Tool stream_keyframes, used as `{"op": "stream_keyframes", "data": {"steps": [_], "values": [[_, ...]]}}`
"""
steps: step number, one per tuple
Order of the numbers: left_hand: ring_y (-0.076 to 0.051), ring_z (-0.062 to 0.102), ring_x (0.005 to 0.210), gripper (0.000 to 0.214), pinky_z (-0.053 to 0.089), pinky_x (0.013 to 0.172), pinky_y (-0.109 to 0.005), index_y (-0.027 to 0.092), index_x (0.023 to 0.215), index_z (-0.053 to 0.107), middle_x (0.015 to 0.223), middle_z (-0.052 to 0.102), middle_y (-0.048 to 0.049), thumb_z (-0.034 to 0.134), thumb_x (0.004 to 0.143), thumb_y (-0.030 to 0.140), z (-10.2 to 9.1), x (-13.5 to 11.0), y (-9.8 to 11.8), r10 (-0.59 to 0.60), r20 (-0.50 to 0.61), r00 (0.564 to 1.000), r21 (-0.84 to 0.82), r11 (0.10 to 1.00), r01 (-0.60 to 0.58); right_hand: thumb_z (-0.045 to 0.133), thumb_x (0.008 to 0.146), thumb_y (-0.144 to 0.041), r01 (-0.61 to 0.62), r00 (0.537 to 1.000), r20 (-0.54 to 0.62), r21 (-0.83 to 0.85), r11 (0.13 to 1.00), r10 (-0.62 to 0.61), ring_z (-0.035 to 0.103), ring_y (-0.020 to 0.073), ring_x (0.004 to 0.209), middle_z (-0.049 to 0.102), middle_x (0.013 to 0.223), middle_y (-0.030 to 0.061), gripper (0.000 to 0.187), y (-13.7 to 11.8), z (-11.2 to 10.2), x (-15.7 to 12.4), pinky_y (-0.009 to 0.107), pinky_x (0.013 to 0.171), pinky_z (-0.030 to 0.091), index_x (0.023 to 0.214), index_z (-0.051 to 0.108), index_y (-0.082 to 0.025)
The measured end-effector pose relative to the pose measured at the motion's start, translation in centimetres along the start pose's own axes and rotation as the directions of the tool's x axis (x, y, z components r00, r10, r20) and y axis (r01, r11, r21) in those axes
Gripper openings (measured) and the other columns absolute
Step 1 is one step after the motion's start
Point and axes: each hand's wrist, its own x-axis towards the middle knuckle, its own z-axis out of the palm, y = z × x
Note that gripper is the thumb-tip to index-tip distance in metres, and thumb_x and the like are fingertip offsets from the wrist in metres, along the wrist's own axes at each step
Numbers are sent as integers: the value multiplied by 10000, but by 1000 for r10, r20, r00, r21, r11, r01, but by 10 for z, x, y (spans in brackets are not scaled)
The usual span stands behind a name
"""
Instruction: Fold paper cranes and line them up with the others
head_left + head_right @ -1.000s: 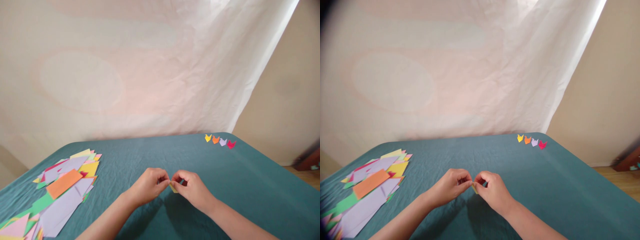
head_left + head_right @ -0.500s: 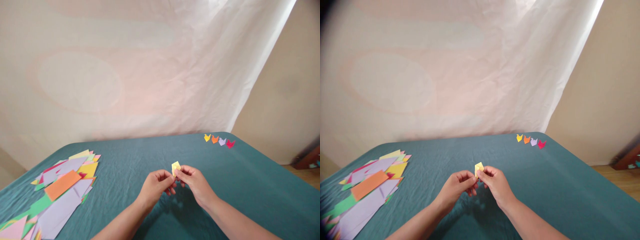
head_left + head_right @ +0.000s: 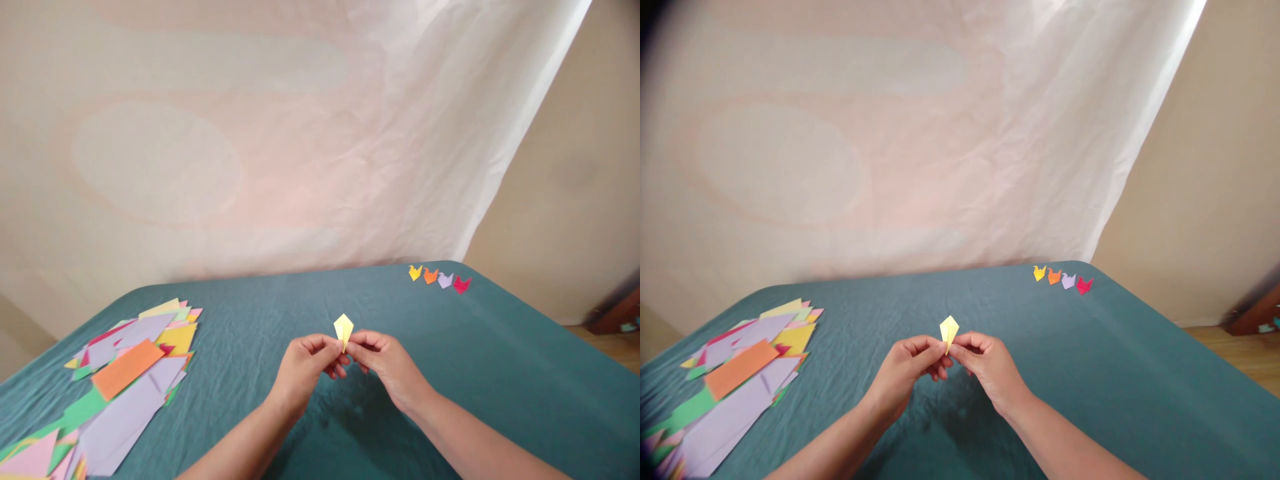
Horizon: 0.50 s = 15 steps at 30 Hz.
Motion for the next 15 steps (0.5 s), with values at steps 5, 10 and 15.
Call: {"op": "stream_keyframes", "data": {"steps": [5,10,15], "values": [[-125,579,542,237,434,555,-236,102,723,660,666,672,-64,617,799,322,2,-2,1,28,-19,999,12,1000,-27,653,785,-396,2,1000,-26,-9,1000,-3,432,98,564,593,665,2,242,2,0,-1,229,531,327,807,682,-157],[-125,575,535,236,435,549,-235,103,703,660,641,666,-59,629,789,321,5,-2,1,45,-52,998,32,999,-43,639,795,-414,19,999,-46,-35,999,-20,424,94,550,593,658,0,260,2,2,-2,227,523,326,788,667,-156],[-122,573,541,233,441,557,-233,108,696,661,635,663,-52,631,788,319,7,-2,2,54,-63,997,40,998,-52,630,801,-418,31,998,-55,-51,998,-34,415,91,531,585,642,-7,260,3,3,-2,223,511,324,771,650,-161]]}}
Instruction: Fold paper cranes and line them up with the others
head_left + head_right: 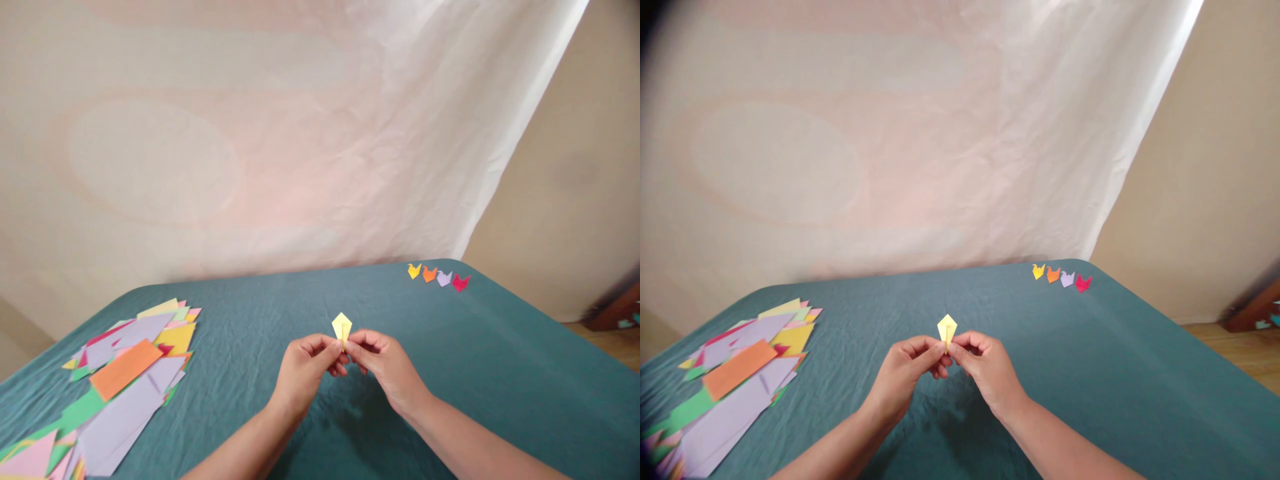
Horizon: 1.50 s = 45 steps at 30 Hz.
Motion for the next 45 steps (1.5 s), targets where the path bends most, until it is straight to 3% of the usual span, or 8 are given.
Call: {"op": "stream_keyframes", "data": {"steps": [14,24,29,34,45], "values": [[-130,574,545,240,446,565,-239,116,672,667,623,658,-43,647,765,336,1,-1,-1,-8,-13,1000,1,1000,8,601,817,-421,25,999,-33,-46,999,-27,430,99,521,602,644,-1,265,-5,2,-5,223,486,317,764,642,-165],[-124,570,551,239,445,580,-229,116,684,658,607,655,-41,642,778,336,1,0,-1,-19,17,1000,2,1000,19,595,822,-373,14,999,-39,35,999,-12,448,98,525,613,656,3,212,-6,6,-8,217,476,328,777,613,-167],[-128,575,579,237,451,593,-230,126,675,637,612,647,-30,642,776,340,0,0,-2,-10,44,999,40,999,8,625,796,-370,15,994,-111,77,997,-6,451,96,521,561,599,-24,204,-6,12,-9,208,481,345,746,579,-177],[-129,579,571,252,448,579,-233,136,673,624,635,636,-20,621,782,363,-2,1,-1,-7,44,999,78,997,3,605,805,-439,-7,998,-56,101,995,12,456,98,523,588,652,-7,264,-4,9,-7,217,494,357,780,610,-176],[-132,571,527,264,440,558,-237,140,620,637,582,629,-21,641,741,375,-2,1,4,-35,58,998,106,994,28,617,798,-433,20,999,-51,35,999,-18,405,91,507,542,623,-16,266,-3,4,-5,221,496,328,755,616,-170]]}}
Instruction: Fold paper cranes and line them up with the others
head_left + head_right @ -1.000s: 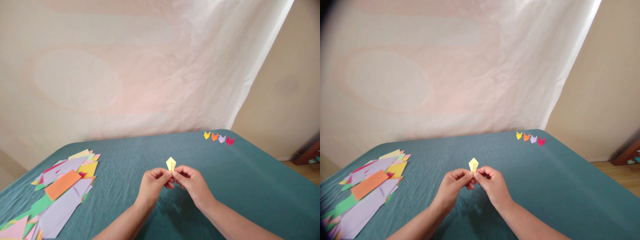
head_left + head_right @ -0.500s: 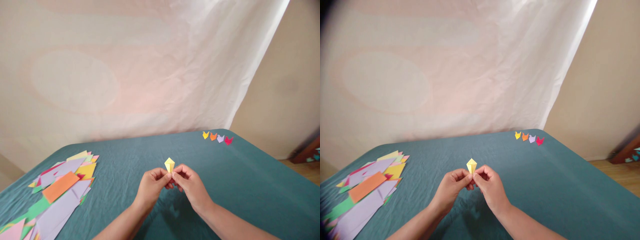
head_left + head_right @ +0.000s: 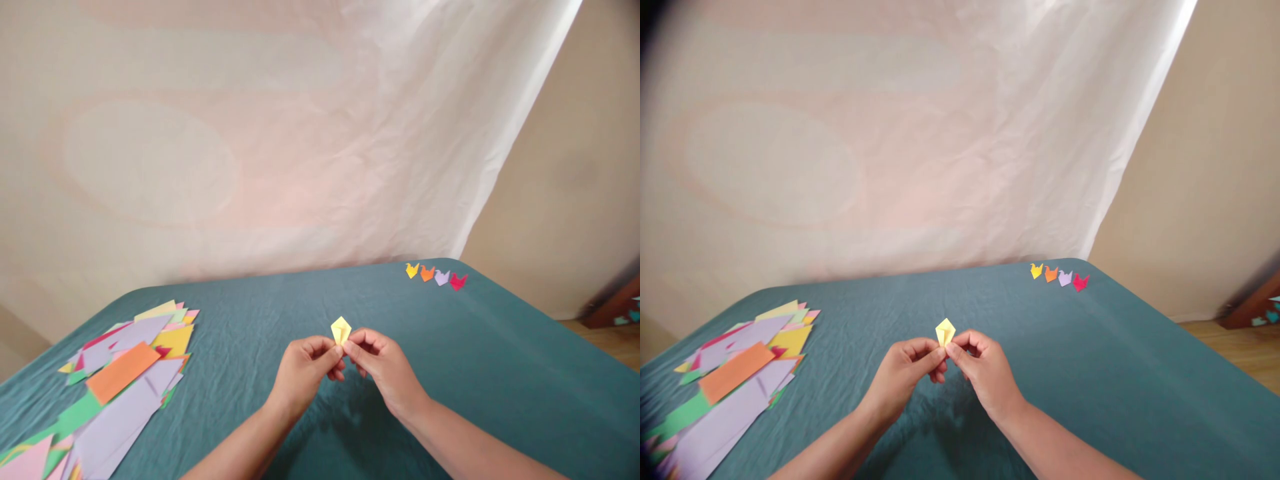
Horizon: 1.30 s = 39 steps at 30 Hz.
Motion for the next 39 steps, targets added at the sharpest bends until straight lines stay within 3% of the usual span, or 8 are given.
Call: {"op": "stream_keyframes", "data": {"steps": [11,22,33,39], "values": [[-129,560,526,269,443,551,-226,146,602,624,568,611,-13,633,744,375,4,-2,0,16,-63,998,37,999,-14,600,810,-437,5,997,-75,30,1000,-3,404,95,495,534,601,-28,263,4,4,-2,227,491,330,755,598,-180],[-139,580,554,244,452,563,-244,148,680,593,617,618,-13,602,783,370,6,-1,-5,44,-37,998,51,998,-42,589,823,-384,34,990,-139,-34,999,-39,413,97,518,517,605,-33,222,-1,5,0,223,504,333,738,587,-178],[-137,592,544,231,450,560,-232,159,643,544,580,612,-5,553,822,306,6,-3,-7,55,-15,998,140,989,-53,567,845,-397,42,995,-82,-138,990,-53,468,113,575,584,652,-10,248,-3,0,0,223,532,349,751,619,-173],[-155,621,534,255,456,539,-250,140,713,553,657,656,-42,526,837,362,8,-4,-7,19,24,1000,87,996,-21,564,847,-397,44,997,-64,-115,992,-52,438,98,540,552,607,-27,260,-4,0,0,213,507,330,732,601,-168]]}}
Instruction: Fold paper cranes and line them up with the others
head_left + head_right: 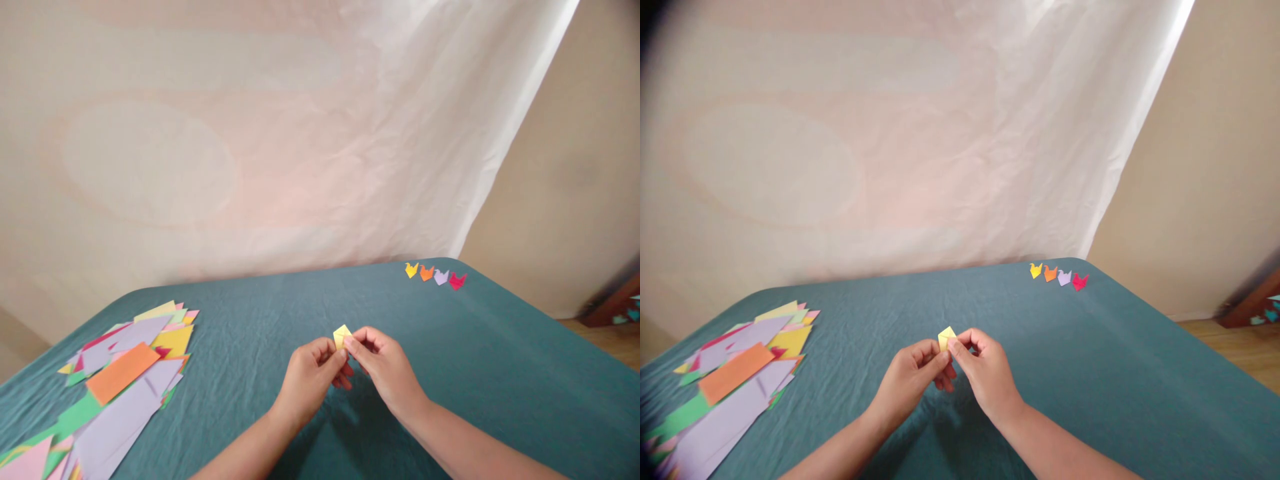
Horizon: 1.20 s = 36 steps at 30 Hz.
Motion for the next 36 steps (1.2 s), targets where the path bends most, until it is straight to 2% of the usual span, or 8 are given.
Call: {"op": "stream_keyframes", "data": {"steps": [5,10,16,19,22,29,33,36], "values": [[-143,600,499,248,452,520,-241,146,669,533,595,632,-26,541,824,340,0,1,0,-17,12,1000,26,1000,16,577,834,-412,-10,997,82,-3,1000,10,443,98,549,570,629,-22,260,2,-2,2,210,513,326,771,624,-164],[-133,601,509,261,444,532,-234,139,708,551,617,645,-33,500,855,349,0,1,-1,-14,67,998,16,1000,13,556,846,-412,-9,998,55,-46,999,11,430,98,543,563,608,-18,299,4,-5,5,213,514,314,704,630,-160],[-139,611,534,292,423,514,-226,141,764,548,642,649,-37,442,886,385,-4,5,-7,-8,61,998,14,1000,7,575,829,-414,-23,1000,14,-82,996,24,396,94,522,533,579,-29,293,9,-8,7,215,501,296,680,620,-167],[-142,618,560,253,431,525,-226,142,782,557,666,655,-36,503,854,378,-5,6,-10,2,48,999,47,999,-4,569,834,-410,-13,1000,0,-117,993,13,377,92,518,498,559,-40,290,10,-8,7,215,498,284,672,609,-172],[-132,601,534,191,431,528,-221,145,713,552,593,640,-19,586,794,314,-6,7,-11,4,-5,1000,76,997,-3,557,841,-416,-6,1000,20,-121,993,9,366,91,516,474,554,-44,301,11,-8,6,215,495,278,669,599,-173],[-140,601,501,204,413,504,-228,146,652,549,572,661,-38,636,747,305,-13,11,-10,-82,1,997,-52,995,82,579,818,-458,-8,999,50,-135,991,15,372,93,528,466,578,-40,309,16,-13,10,215,494,277,713,605,-169],[-135,603,526,198,411,520,-225,137,672,573,601,664,-42,637,753,306,-21,15,-12,-79,-27,997,-109,991,75,580,815,-463,-27,998,59,-117,993,35,382,97,537,487,598,-31,308,18,-15,12,216,495,282,757,626,-165],[-126,596,541,194,409,526,-218,131,701,585,619,656,-37,638,758,309,-33,19,-13,-65,-92,994,-136,989,52,594,806,-451,-46,997,55,-107,993,52,370,94,524,464,576,-37,298,19,-17,14,216,485,270,746,625,-160]]}}
